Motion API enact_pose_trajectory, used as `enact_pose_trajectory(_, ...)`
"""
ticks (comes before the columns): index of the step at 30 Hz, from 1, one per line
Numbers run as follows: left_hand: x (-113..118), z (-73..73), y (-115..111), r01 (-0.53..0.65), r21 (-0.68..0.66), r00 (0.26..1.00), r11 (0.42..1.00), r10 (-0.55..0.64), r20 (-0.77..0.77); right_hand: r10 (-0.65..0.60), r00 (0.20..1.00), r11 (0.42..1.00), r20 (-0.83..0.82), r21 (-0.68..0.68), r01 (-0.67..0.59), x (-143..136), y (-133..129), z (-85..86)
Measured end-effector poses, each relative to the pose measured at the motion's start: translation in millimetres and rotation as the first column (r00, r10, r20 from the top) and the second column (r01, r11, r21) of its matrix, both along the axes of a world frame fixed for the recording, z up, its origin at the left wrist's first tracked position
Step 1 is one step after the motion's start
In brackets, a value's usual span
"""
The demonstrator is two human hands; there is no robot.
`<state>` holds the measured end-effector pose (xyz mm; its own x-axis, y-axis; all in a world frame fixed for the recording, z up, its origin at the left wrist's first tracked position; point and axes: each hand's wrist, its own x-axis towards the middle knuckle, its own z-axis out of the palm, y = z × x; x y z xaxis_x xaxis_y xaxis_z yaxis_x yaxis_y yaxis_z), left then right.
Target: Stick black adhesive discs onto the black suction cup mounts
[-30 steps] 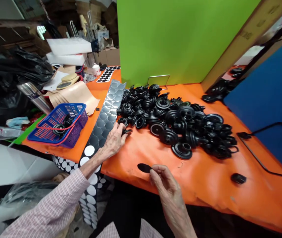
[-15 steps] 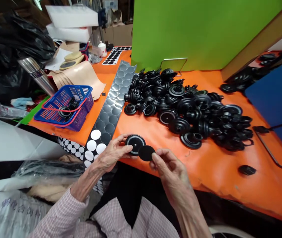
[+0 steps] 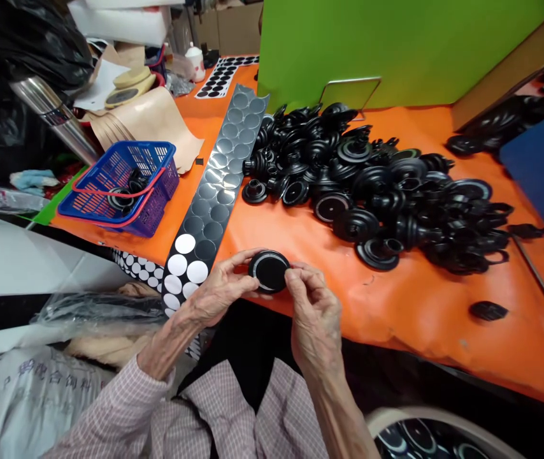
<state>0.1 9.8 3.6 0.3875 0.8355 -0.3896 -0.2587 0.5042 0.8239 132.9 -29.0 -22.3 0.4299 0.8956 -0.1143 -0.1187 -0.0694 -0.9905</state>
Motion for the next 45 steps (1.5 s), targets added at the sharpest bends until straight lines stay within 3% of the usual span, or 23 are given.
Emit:
enact_pose_trajectory(15,3.0,-0.3,0.1,-0.020,-0.026,1.000,0.999,0.020,0.003,-0.039,0.989,0.999,0.144,0.004,0.039,-4.7,1.2,-1.0)
enact_pose_trajectory(21,3.2,-5.4,-1.3,-0.043,-0.010,0.999,0.999,0.043,0.011,-0.099,0.936,0.994,0.336,0.074,0.079,-10.4,0.6,-4.4)
enact_pose_trajectory(31,-1.0,-8.7,-3.8,-0.126,0.026,0.992,0.992,0.126,0.013,-0.106,0.844,0.986,0.525,0.163,0.022,-20.7,2.1,-12.2)
enact_pose_trajectory(34,-6.7,-7.0,-8.7,-0.165,0.036,0.986,0.986,0.165,0.009,-0.091,0.919,0.994,0.384,0.087,0.062,-20.4,1.5,-8.6)
enact_pose_trajectory(36,-13.9,-4.8,-8.3,-0.175,0.051,0.985,0.983,0.174,0.016,0.032,0.977,0.999,0.211,-0.022,-0.028,-20.0,7.2,-2.6)
enact_pose_trajectory(38,-27.1,1.5,1.6,-0.179,0.096,0.984,0.979,0.179,0.004,0.216,0.972,0.975,0.089,-0.076,-0.210,-24.9,23.9,6.4)
enact_pose_trajectory(40,-48.5,18.6,20.1,-0.216,0.188,0.972,0.958,0.229,-0.050,0.367,0.930,0.930,0.012,-0.030,-0.366,-41.5,51.3,21.5)
enact_pose_trajectory(43,-91.1,66.0,47.4,-0.267,0.400,0.897,0.877,0.377,-0.229,0.488,0.868,0.867,-0.088,0.159,-0.472,-87.3,99.7,57.6)
enact_pose_trajectory(45,-118.5,95.6,56.3,-0.241,0.547,0.760,0.801,0.507,-0.407,0.532,0.826,0.837,-0.187,0.265,-0.479,-118.1,128.6,81.2)
